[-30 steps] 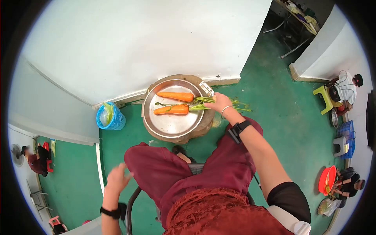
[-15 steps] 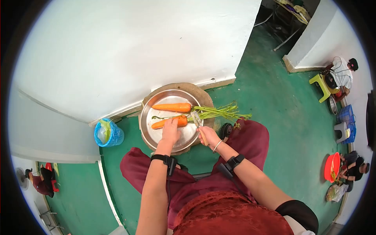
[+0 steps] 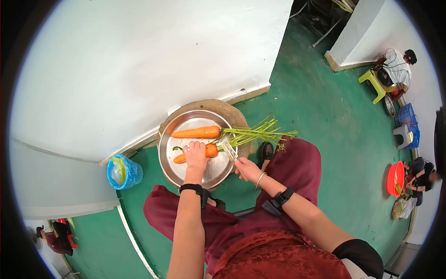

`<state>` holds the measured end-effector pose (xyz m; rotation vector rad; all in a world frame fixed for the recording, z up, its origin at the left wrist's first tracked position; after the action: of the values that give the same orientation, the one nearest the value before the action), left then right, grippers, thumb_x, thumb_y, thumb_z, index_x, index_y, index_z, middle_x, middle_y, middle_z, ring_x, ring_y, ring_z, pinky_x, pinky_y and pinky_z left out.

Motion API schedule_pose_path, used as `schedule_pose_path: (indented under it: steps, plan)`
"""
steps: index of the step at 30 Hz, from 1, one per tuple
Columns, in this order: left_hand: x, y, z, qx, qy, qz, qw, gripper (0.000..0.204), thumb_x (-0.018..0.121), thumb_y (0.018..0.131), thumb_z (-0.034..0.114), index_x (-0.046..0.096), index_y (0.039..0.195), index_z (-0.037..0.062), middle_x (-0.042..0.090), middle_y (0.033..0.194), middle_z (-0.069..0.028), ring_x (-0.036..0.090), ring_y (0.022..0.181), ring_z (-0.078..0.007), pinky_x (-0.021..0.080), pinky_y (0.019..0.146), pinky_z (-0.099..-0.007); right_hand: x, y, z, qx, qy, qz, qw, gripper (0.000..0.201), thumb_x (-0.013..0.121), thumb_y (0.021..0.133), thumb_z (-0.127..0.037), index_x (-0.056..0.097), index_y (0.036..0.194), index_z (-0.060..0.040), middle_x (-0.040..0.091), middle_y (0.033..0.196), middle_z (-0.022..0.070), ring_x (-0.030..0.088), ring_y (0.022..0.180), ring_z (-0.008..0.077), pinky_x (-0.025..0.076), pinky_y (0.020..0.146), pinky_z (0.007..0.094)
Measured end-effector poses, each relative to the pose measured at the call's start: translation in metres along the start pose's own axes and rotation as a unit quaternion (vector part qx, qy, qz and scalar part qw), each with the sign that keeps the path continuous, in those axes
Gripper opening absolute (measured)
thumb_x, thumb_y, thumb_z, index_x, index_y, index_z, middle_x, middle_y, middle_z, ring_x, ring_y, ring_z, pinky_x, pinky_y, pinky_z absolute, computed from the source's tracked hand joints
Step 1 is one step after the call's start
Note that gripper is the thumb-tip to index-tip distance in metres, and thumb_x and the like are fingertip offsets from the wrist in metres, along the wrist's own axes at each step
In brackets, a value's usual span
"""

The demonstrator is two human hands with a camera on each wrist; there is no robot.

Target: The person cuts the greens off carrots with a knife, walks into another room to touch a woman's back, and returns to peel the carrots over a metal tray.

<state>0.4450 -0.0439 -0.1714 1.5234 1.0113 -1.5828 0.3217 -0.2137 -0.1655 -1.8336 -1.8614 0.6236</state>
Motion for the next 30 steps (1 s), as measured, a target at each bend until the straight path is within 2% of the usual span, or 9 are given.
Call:
schedule_pose_path:
  steps: [2, 5, 8, 11, 15, 18, 21, 26, 30]
  plan:
    - [-0.018, -0.002, -0.001, 0.012, 0.005, -0.047, 0.999, 0.055, 0.08, 0.056, 0.034, 0.056, 0.1, 0.0118, 0.055, 0.106, -0.0049, 0.044, 0.106, -0.0237, 0.029, 0.094, -0.0485, -0.002, 0.001, 0.001, -0.018, -0.062, 0.03, 0.997, 0.038, 0.049, 0.09, -0.036, 0.048, 0.103, -0.0005, 0.059, 0.081, 0.0111, 0.059, 0.063, 0.0199, 0.048, 0.058, 0.0327]
    - [-0.023, -0.011, -0.007, 0.007, -0.027, -0.058, 0.998, 0.051, 0.079, 0.056, 0.036, 0.059, 0.096, 0.0119, 0.058, 0.102, -0.0045, 0.045, 0.104, -0.0223, 0.03, 0.093, -0.0476, -0.002, -0.012, -0.009, -0.172, -0.183, 0.217, 0.943, 0.039, 0.058, 0.085, -0.035, 0.048, 0.1, 0.0002, 0.061, 0.089, 0.0176, 0.062, 0.074, 0.0317, 0.049, 0.07, 0.0376]
    - [-0.021, -0.019, -0.016, -0.015, -0.077, -0.039, 0.996, 0.048, 0.079, 0.057, 0.037, 0.061, 0.094, 0.0125, 0.059, 0.1, -0.004, 0.046, 0.104, -0.022, 0.031, 0.092, -0.0478, 0.002, -0.012, -0.021, -0.163, -0.146, 0.221, 0.95, 0.037, 0.063, 0.08, -0.032, 0.05, 0.095, -0.0002, 0.062, 0.09, 0.0205, 0.061, 0.08, 0.0392, 0.047, 0.075, 0.0412]
    - [-0.019, -0.02, -0.017, -0.007, -0.074, -0.066, 0.995, 0.048, 0.079, 0.057, 0.037, 0.063, 0.096, 0.0137, 0.059, 0.099, -0.0041, 0.047, 0.104, -0.0219, 0.033, 0.091, -0.0457, 0.014, -0.005, -0.024, -0.137, -0.122, 0.16, 0.97, 0.032, 0.056, 0.085, -0.031, 0.051, 0.089, 0.0008, 0.062, 0.082, 0.0204, 0.061, 0.079, 0.0382, 0.047, 0.074, 0.0424]
    - [-0.01, -0.021, -0.024, -0.009, -0.143, -0.044, 0.989, 0.053, 0.08, 0.057, 0.036, 0.063, 0.102, 0.0129, 0.058, 0.1, -0.0059, 0.049, 0.102, -0.025, 0.038, 0.087, -0.0435, 0.029, 0.002, -0.025, -0.128, -0.213, 0.125, 0.96, 0.039, 0.041, 0.092, -0.035, 0.052, 0.087, 0.0021, 0.06, 0.075, 0.025, 0.059, 0.078, 0.0415, 0.046, 0.069, 0.0466]
    - [-0.001, -0.022, -0.031, -0.025, -0.206, -0.062, 0.976, 0.056, 0.079, 0.059, 0.035, 0.061, 0.107, 0.012, 0.057, 0.103, -0.0066, 0.048, 0.103, -0.0265, 0.039, 0.086, -0.0451, 0.041, -0.002, -0.023, 0.0, -0.049, 0.078, 0.996, 0.04, 0.041, 0.093, -0.036, 0.052, 0.087, 0.0028, 0.059, 0.075, 0.027, 0.058, 0.077, 0.0439, 0.045, 0.069, 0.0484]
    - [0.002, -0.017, -0.032, -0.045, -0.232, -0.083, 0.968, 0.059, 0.079, 0.06, 0.037, 0.06, 0.109, 0.0114, 0.056, 0.104, -0.0085, 0.048, 0.104, -0.0289, 0.04, 0.085, -0.0461, 0.046, 0.007, -0.016, -0.134, -0.186, 0.148, 0.962, 0.038, 0.04, 0.093, -0.034, 0.051, 0.088, 0.0028, 0.06, 0.076, 0.0267, 0.058, 0.075, 0.0429, 0.046, 0.069, 0.0493]
    - [0.011, -0.014, -0.035, -0.065, -0.265, -0.083, 0.959, 0.057, 0.078, 0.062, 0.039, 0.06, 0.108, 0.011, 0.055, 0.105, -0.0111, 0.046, 0.104, -0.0325, 0.039, 0.086, -0.0471, 0.056, 0.002, -0.034, -0.126, -0.241, 0.129, 0.954, 0.03, 0.042, 0.093, -0.027, 0.047, 0.093, 0.0017, 0.06, 0.079, 0.0261, 0.059, 0.076, 0.0428, 0.047, 0.068, 0.0491]
    - [0.005, -0.013, -0.033, -0.015, -0.228, -0.046, 0.972, 0.055, 0.076, 0.065, 0.037, 0.06, 0.108, 0.0057, 0.058, 0.101, -0.0138, 0.049, 0.097, -0.0323, 0.038, 0.087, -0.0416, 0.06, 0.006, -0.035, -0.114, -0.271, 0.126, 0.947, 0.027, 0.043, 0.093, -0.025, 0.044, 0.095, 0.002, 0.06, 0.08, 0.0259, 0.059, 0.076, 0.0427, 0.047, 0.068, 0.049]
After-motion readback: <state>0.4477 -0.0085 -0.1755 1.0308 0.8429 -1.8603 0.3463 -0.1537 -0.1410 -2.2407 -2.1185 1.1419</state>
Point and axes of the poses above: each hand's wrist, its own y-axis towards the middle knuckle, its own x-axis out of the palm, z = x × y, the point moved 4 cm from there along y, towards the middle knuckle
